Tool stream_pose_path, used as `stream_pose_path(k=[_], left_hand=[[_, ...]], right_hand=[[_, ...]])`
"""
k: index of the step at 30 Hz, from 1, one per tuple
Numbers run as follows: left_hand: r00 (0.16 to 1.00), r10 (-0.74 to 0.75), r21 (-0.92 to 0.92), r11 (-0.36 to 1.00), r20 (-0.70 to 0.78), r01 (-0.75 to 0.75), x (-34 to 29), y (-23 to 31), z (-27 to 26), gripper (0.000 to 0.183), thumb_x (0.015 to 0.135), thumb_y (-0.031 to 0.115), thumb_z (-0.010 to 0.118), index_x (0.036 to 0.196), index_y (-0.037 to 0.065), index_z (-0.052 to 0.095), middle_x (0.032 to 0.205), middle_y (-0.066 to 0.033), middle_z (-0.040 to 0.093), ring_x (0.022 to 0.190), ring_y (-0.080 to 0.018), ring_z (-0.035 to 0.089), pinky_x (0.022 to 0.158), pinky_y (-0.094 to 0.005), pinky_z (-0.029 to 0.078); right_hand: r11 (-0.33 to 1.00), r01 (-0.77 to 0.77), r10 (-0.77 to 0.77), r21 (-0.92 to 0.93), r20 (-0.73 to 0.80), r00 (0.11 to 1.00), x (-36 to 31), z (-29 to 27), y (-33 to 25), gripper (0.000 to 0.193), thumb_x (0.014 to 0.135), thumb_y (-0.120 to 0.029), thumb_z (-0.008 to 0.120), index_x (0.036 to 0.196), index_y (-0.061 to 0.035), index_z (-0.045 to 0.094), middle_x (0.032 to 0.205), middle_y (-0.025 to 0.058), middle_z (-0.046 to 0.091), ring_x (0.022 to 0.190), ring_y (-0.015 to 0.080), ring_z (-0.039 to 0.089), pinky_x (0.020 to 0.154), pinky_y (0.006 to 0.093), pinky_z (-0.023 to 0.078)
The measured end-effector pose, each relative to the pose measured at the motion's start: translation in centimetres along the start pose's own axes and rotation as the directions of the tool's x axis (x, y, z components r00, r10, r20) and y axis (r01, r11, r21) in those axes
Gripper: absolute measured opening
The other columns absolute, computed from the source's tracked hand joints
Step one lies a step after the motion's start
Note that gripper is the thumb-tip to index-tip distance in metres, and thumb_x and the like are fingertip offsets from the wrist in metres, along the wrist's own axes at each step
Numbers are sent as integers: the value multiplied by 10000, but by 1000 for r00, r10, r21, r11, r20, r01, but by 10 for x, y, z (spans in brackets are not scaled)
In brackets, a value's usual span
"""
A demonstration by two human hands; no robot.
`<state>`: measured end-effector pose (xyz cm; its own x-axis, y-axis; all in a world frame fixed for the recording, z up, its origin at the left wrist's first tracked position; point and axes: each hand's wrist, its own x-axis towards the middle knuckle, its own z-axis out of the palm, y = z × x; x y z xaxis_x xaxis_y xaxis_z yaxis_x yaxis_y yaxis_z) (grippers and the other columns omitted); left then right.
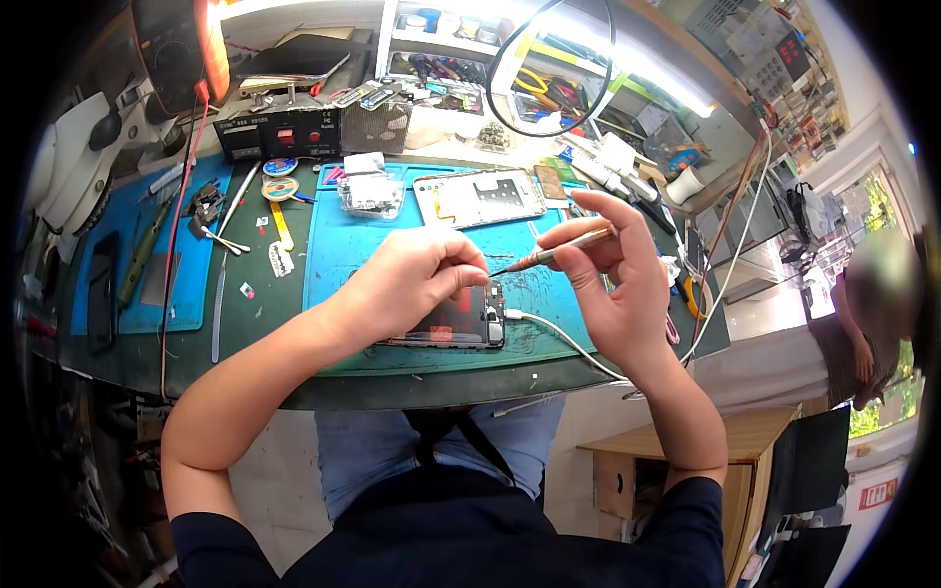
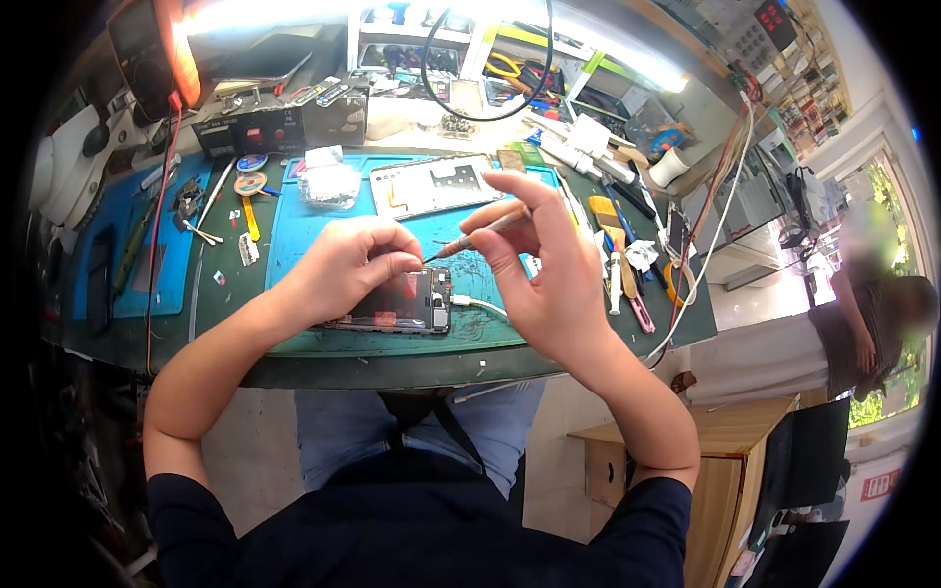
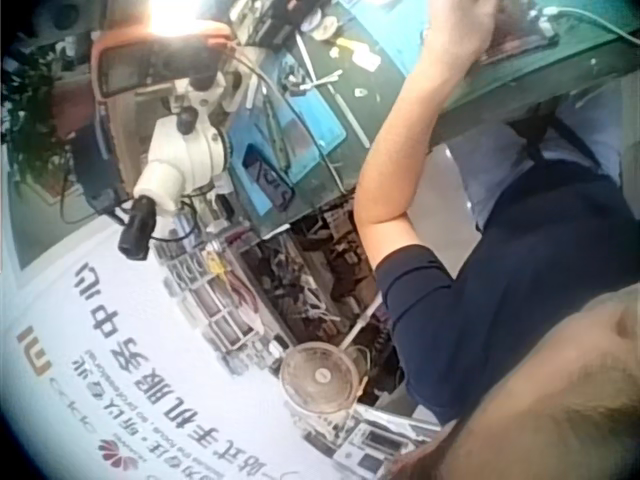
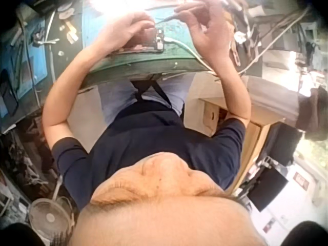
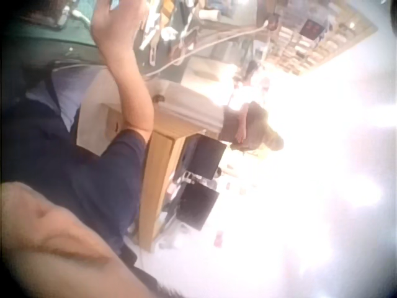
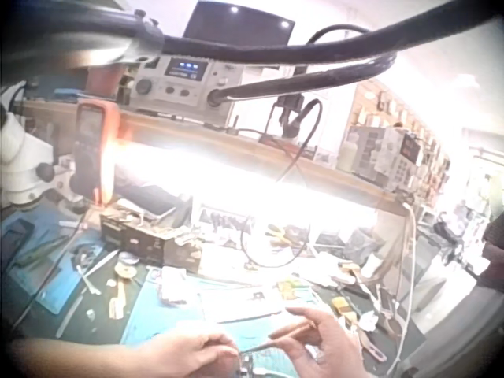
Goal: The person cleans a small electronic component with a cotton swab and places it into a disassembled smartphone. They then use tweezers to connect internal ribbon cables and a screwdriver to secure the component. Finally, they connect a charging cable to the phone, which powers on and displays the brand logo.
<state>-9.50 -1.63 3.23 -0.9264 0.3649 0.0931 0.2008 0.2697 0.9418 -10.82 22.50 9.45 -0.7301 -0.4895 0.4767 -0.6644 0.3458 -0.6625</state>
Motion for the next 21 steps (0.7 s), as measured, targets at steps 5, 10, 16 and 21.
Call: stream_pose_path(k=[5,10,16,21], left_hand=[[994,-104,-186,977,24,107,2,-3,-1,164,1062,143,666,1092,-14,704,902,-31,732,830,-90,704,754,-243,561],[992,-127,-242,962,19,128,2,-1,0,167,1069,151,655,1091,-7,704,895,-27,733,827,-75,690,756,-234,555],[993,-121,-256,959,6,118,2,1,1,146,1067,129,648,1057,-6,701,870,-35,739,775,-57,641,723,-228,531],[993,-118,-236,965,-2,115,1,-1,1,142,1062,128,662,1047,-8,701,872,-28,735,774,-61,641,732,-232,537]], right_hand=[[999,-9,10,33,-35,999,-1,-1,4,437,1048,-93,677,1434,-5,491,1072,117,770,927,147,750,826,271,581],[995,-63,66,81,-44,997,-5,-1,4,433,1050,-79,669,1434,-7,480,1095,122,759,962,149,743,853,275,580],[987,-78,84,142,-38,996,-7,-1,8,411,1050,-68,661,1416,-13,481,1099,137,755,999,177,756,883,295,592],[953,-73,79,293,-10,997,-3,2,8,413,1045,-35,649,1420,-16,475,1102,127,753,1032,189,755,916,318,596]])
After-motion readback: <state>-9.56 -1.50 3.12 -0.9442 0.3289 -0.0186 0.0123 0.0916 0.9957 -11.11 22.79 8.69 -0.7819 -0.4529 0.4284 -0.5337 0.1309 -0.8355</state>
